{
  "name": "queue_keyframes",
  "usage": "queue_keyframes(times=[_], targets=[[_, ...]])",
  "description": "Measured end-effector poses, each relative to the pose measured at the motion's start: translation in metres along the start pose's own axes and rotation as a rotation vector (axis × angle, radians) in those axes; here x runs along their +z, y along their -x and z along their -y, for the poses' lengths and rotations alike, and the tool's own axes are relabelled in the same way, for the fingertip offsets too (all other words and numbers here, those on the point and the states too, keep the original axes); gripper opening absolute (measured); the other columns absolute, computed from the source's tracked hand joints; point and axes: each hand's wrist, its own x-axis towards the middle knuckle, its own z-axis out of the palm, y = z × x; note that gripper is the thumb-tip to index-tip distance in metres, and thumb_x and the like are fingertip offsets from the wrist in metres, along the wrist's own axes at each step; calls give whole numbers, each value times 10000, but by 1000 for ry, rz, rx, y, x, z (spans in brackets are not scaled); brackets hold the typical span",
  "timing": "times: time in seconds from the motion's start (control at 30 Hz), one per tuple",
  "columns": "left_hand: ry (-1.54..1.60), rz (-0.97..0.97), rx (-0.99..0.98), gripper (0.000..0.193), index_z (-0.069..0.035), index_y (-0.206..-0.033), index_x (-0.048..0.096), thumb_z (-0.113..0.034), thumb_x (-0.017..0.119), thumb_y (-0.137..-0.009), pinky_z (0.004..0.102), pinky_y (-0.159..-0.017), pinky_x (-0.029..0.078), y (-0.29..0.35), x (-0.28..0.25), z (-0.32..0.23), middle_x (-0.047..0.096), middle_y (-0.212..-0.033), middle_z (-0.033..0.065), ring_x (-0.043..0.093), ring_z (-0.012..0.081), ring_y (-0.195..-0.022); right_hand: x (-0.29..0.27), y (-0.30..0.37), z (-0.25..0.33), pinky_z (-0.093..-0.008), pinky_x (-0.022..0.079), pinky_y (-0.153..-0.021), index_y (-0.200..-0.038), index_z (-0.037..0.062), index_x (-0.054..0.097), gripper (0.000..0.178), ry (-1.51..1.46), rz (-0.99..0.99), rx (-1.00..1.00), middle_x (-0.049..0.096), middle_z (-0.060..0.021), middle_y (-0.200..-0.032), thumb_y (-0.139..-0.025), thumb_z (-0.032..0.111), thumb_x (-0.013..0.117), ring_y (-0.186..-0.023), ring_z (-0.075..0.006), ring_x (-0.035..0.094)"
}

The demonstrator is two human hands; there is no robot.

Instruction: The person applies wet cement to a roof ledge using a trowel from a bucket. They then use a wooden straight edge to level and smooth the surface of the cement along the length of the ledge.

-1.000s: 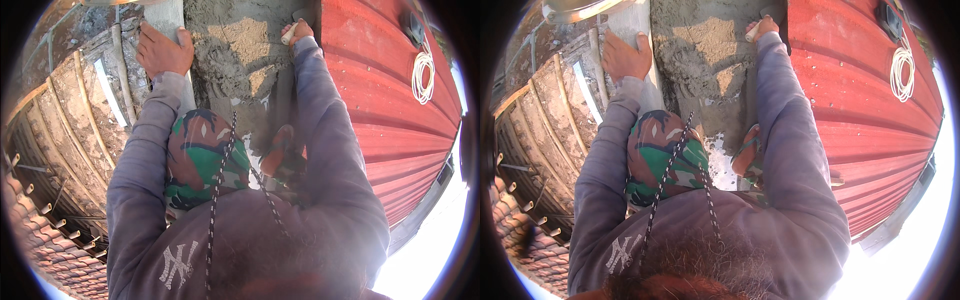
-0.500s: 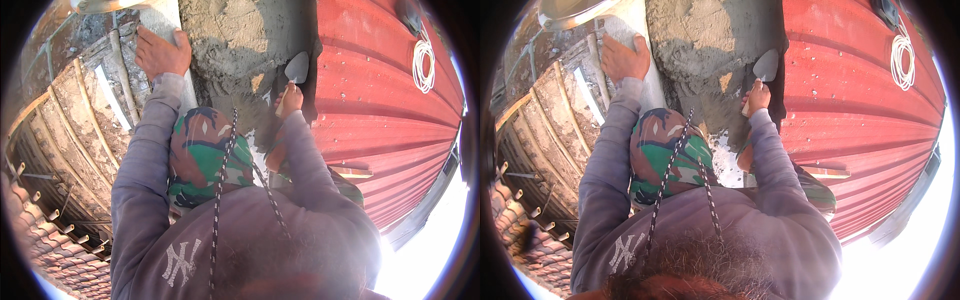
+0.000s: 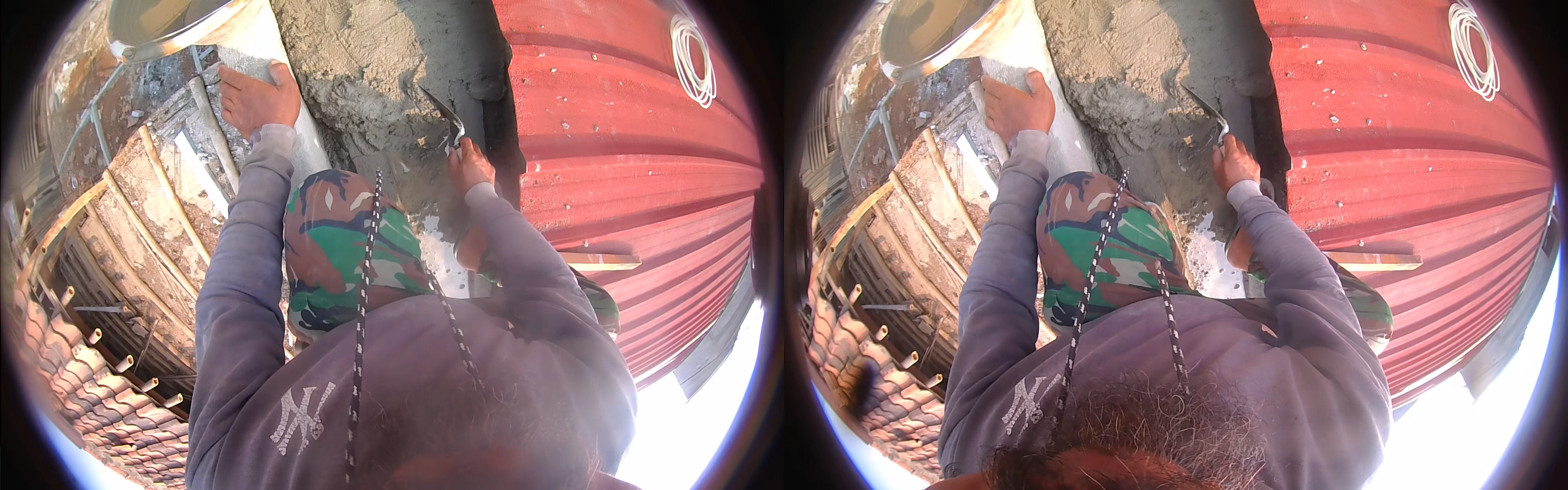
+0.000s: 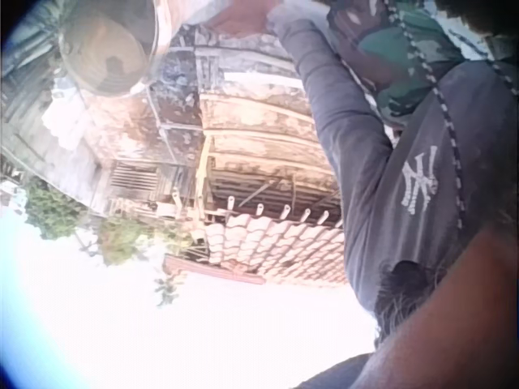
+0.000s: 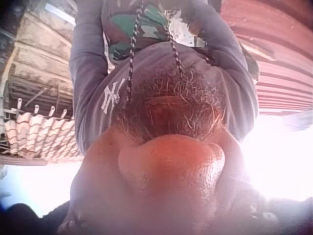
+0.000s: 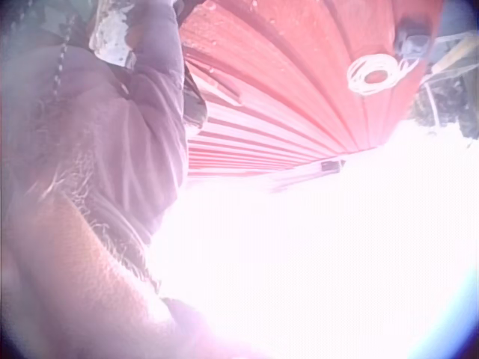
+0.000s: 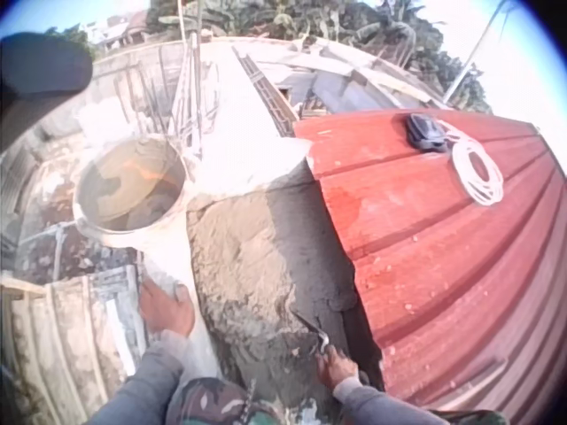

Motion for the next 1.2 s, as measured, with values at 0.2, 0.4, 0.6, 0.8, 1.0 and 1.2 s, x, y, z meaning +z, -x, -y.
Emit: queue_keyframes(times=[0.2,0.4,0.6,0.8,1.0,1.2], targets=[[-14,19,-17,990,124,-1618,260,-526,590,-948,532,-1223,311,1,-4,-4,459,-1563,337,453,449,-1455,-28,-90,15,-563,551,-972,-1344,127,589,414,-110,-208,191,707,-215,-1268,-1031,393,638,-1158,-439,700],[-14,-2,5,990,115,-1621,267,-518,611,-943,527,-1220,317,-1,-5,-13,463,-1566,332,468,446,-1445,-39,-224,23,-537,535,-1037,-1427,150,572,460,-67,-320,170,735,-193,-1296,-1043,399,615,-1228,-421,689],[-29,-18,-15,996,110,-1623,259,-515,622,-938,537,-1221,313,0,-4,-6,459,-1576,324,461,446,-1453,-39,-134,34,-542,551,-1005,-1293,129,597,343,30,-25,-90,708,-184,-1285,-1016,326,638,-1182,-421,691],[-31,-18,-8,968,115,-1602,286,-492,634,-933,537,-1193,340,2,-6,-8,468,-1566,321,478,441,-1428,-25,-36,-1,-520,567,-976,-1247,129,617,323,50,59,-240,709,-158,-1216,-983,303,682,-1170,-383,691],[-14,-10,-5,958,123,-1597,286,-483,627,-939,538,-1191,341,-1,-9,-8,486,-1533,325,494,445,-1398,-65,-132,125,-505,582,-944,-1315,134,641,371,28,-45,-428,726,-168,-1197,-1006,339,626,-1084,-397,726],[12,-45,20,970,136,-1589,282,-490,621,-932,538,-1181,341,-3,0,-7,502,-1504,331,500,454,-1383,-77,-213,230,-539,585,-1006,-1461,132,571,436,274,171,-551,729,-164,-1272,-1062,308,550,-1106,-398,740]])
